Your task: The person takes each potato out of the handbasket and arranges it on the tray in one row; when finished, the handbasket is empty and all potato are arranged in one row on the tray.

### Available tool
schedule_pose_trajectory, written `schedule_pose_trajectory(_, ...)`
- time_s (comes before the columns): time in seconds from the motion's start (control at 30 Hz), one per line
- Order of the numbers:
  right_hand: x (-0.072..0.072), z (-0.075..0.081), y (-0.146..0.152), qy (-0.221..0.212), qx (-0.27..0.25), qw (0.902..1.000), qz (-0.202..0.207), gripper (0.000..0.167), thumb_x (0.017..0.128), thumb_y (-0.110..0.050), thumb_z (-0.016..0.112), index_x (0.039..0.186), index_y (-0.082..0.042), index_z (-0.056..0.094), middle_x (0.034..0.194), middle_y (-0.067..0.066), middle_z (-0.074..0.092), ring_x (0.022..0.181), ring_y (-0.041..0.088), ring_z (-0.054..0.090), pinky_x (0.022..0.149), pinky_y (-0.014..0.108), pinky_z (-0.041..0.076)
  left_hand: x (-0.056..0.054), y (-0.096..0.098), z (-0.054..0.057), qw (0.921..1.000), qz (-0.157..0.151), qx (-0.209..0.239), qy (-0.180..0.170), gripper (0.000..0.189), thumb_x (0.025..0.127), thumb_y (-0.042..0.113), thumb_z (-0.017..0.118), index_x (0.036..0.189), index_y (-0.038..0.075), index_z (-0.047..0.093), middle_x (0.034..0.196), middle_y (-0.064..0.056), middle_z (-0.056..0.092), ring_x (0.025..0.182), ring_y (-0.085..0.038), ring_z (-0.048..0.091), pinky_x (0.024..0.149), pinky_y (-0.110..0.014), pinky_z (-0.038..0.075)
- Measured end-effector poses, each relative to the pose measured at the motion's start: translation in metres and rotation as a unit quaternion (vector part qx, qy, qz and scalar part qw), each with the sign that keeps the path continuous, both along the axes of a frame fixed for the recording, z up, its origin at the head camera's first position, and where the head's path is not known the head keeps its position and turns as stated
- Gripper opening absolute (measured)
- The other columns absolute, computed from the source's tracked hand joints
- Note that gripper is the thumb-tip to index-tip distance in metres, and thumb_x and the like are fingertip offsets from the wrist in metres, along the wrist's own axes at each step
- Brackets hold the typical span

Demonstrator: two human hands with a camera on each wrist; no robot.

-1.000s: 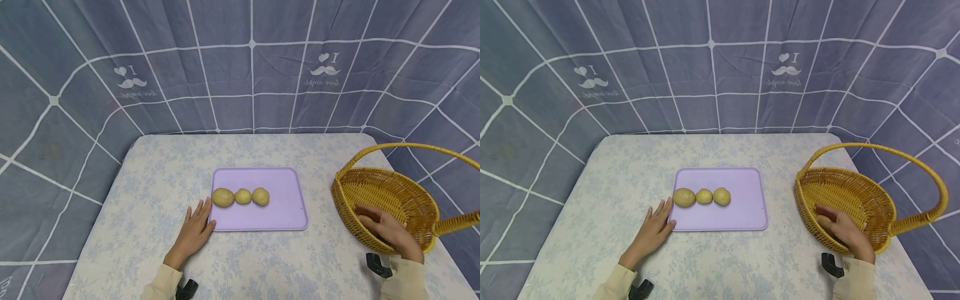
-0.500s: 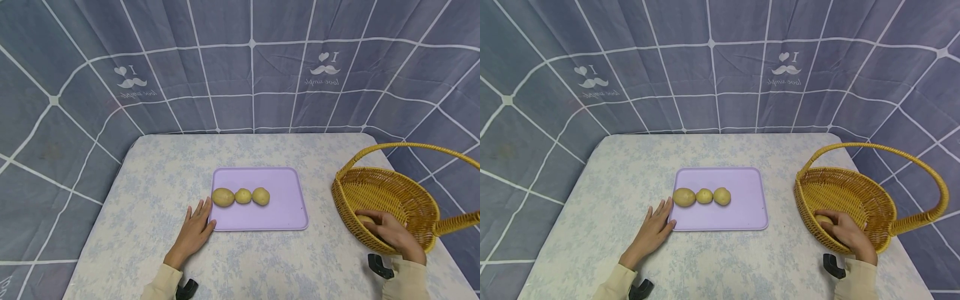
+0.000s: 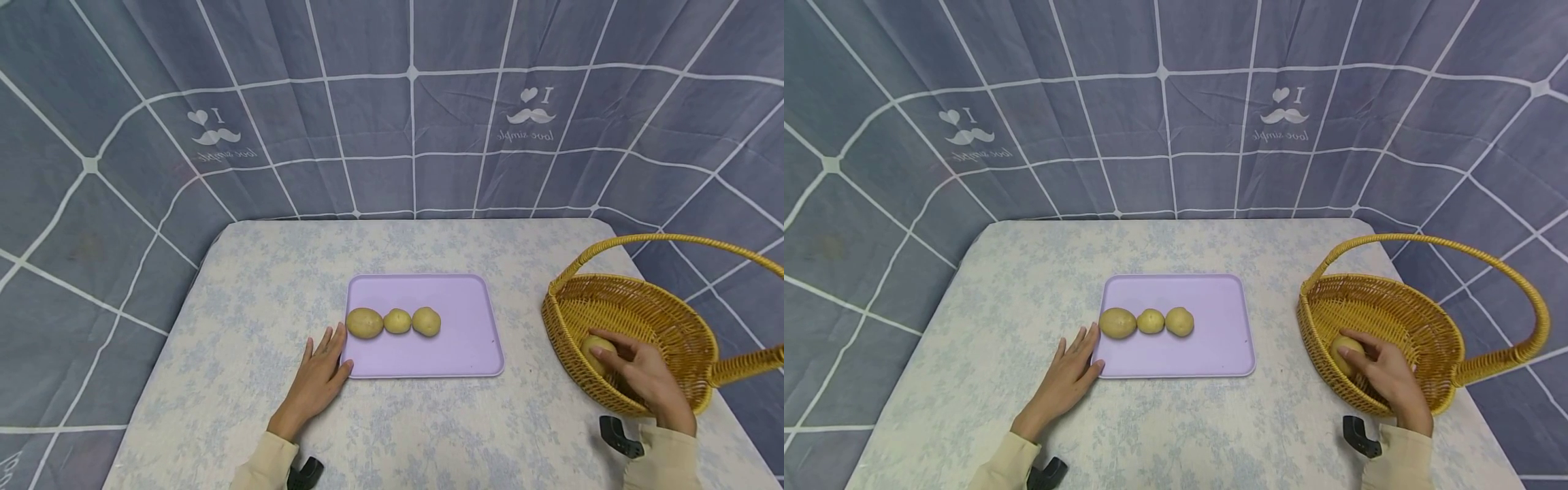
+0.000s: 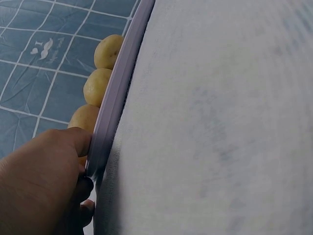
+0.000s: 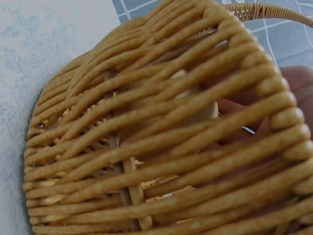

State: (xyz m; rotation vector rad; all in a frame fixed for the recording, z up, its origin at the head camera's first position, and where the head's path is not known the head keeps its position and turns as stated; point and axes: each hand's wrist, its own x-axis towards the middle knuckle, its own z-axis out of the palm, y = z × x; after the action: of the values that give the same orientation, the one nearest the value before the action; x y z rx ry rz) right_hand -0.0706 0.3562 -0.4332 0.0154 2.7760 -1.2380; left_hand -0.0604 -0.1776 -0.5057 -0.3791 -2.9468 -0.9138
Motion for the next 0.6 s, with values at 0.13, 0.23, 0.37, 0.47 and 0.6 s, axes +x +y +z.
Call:
schedule_pose_trajectory(0.13, 0.0, 0.001, -0.001, 0.012, -0.024, 0.9995, -0.017, 0.053, 0.094, -0.029, 0.062, 0.135, 0.003, 0.052, 0.108, -0.026, 0.055, 0.091, -0.016, 0.051, 0.069, 0.01, 0.047, 0.0, -0.001, 0.0, 1.0, 0.0, -0.002, -0.001, 0.066, 0.098, 0.029, 0.054, 0.151, 0.004, 0.023, 0.154, -0.008, 0.027, 0.145, -0.028, 0.02, 0.117, -0.055, 0.001)
schedule_pose_trajectory(0.23, -0.001, 0.003, -0.004, 0.029, -0.043, 0.9983, -0.027, 0.051, 0.094, -0.026, 0.063, 0.136, 0.0, 0.052, 0.105, -0.03, 0.055, 0.09, -0.014, 0.054, 0.069, 0.01, 0.047, 0.0, -0.001, 0.0, 1.0, 0.0, -0.004, -0.002, 0.066, 0.098, 0.029, 0.053, 0.151, 0.004, 0.023, 0.154, -0.008, 0.027, 0.145, -0.028, 0.019, 0.117, -0.055, 0.001)
schedule_pose_trajectory(0.37, -0.004, 0.007, -0.012, 0.08, -0.074, 0.9938, -0.024, 0.045, 0.093, -0.015, 0.064, 0.134, 0.0, 0.055, 0.104, -0.028, 0.059, 0.09, -0.011, 0.057, 0.069, 0.009, 0.048, 0.001, -0.001, 0.0, 1.0, -0.001, -0.004, -0.003, 0.066, 0.098, 0.028, 0.053, 0.151, 0.004, 0.023, 0.154, -0.009, 0.027, 0.145, -0.028, 0.02, 0.117, -0.055, 0.001)
schedule_pose_trajectory(0.47, -0.007, 0.013, -0.02, 0.107, -0.095, 0.9895, -0.017, 0.042, 0.092, -0.008, 0.064, 0.132, 0.002, 0.056, 0.106, -0.025, 0.062, 0.09, -0.009, 0.059, 0.07, 0.009, 0.049, 0.001, -0.001, 0.0, 1.0, -0.001, -0.003, -0.002, 0.066, 0.098, 0.028, 0.053, 0.151, 0.004, 0.023, 0.155, -0.009, 0.027, 0.145, -0.028, 0.02, 0.117, -0.055, 0.001)
schedule_pose_trajectory(0.6, -0.009, 0.022, -0.033, 0.119, -0.137, 0.9834, -0.003, 0.042, 0.092, -0.002, 0.062, 0.133, 0.004, 0.054, 0.112, -0.019, 0.064, 0.095, -0.006, 0.061, 0.073, 0.01, 0.05, 0.0, -0.001, 0.0, 1.0, -0.001, -0.001, 0.002, 0.065, 0.098, 0.029, 0.053, 0.151, 0.004, 0.024, 0.155, -0.008, 0.027, 0.145, -0.029, 0.02, 0.117, -0.055, 0.002)
